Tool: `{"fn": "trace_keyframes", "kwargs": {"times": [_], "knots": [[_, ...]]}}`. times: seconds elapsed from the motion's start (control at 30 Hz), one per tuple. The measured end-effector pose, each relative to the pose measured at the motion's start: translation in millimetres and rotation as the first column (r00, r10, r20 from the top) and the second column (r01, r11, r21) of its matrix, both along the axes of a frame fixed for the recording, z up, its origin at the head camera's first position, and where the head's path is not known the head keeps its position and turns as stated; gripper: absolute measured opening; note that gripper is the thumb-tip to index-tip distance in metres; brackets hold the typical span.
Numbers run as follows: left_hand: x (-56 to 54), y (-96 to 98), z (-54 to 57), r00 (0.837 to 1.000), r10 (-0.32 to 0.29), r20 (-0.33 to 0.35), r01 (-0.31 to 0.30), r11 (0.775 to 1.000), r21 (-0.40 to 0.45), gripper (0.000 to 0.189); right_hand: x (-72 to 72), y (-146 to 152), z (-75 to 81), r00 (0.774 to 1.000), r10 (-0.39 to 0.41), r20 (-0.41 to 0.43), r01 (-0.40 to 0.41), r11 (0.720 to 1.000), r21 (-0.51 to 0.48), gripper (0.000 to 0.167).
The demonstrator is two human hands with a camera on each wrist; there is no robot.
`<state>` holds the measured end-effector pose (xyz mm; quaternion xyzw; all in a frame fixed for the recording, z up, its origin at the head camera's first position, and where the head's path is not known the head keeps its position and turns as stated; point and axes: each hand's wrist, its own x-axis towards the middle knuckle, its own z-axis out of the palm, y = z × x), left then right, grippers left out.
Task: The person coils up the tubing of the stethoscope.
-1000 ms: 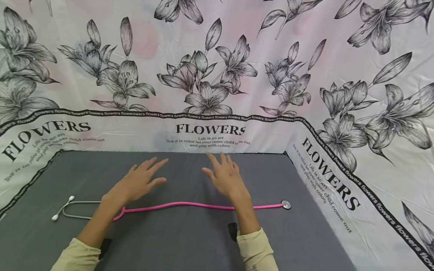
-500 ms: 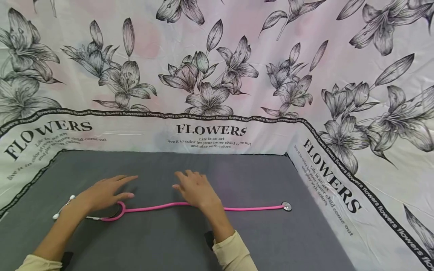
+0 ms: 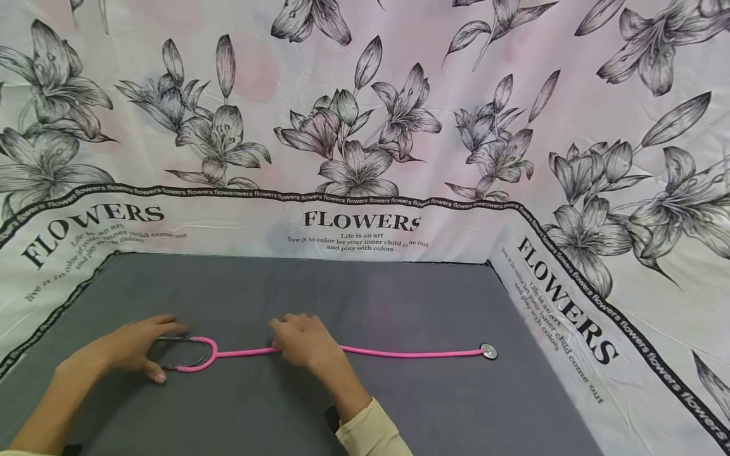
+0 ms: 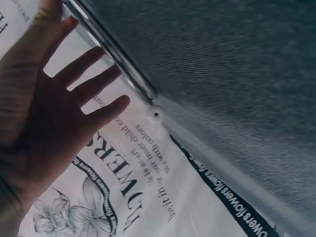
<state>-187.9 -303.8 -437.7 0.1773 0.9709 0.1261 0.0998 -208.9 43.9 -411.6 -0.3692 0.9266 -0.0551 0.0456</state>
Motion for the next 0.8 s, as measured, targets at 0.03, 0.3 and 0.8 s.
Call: {"fn": "trace_keyframes", "kwargs": {"times": [0.03,0.3,0.8], "knots": [[0.5,-2.0,-1.0,1.000,0.001,-0.006,-0.001,1.000,-0.001,0.091,1.3,-2,-1.5,1.000,-0.010,0.019,0.010,1.000,0.018,0.036],[1.0,-2.4,-9.2,0.993,-0.009,-0.121,0.004,0.999,-0.037,0.055,6.6,-8,-12.8,0.989,-0.093,0.117,0.082,0.992,0.097,0.028],[-8.6,17.7,-25.7,0.960,-0.084,-0.269,0.125,0.983,0.137,0.053,-24.0,45,19.1,0.996,-0.021,0.085,0.041,0.969,-0.243,0.023]]}}
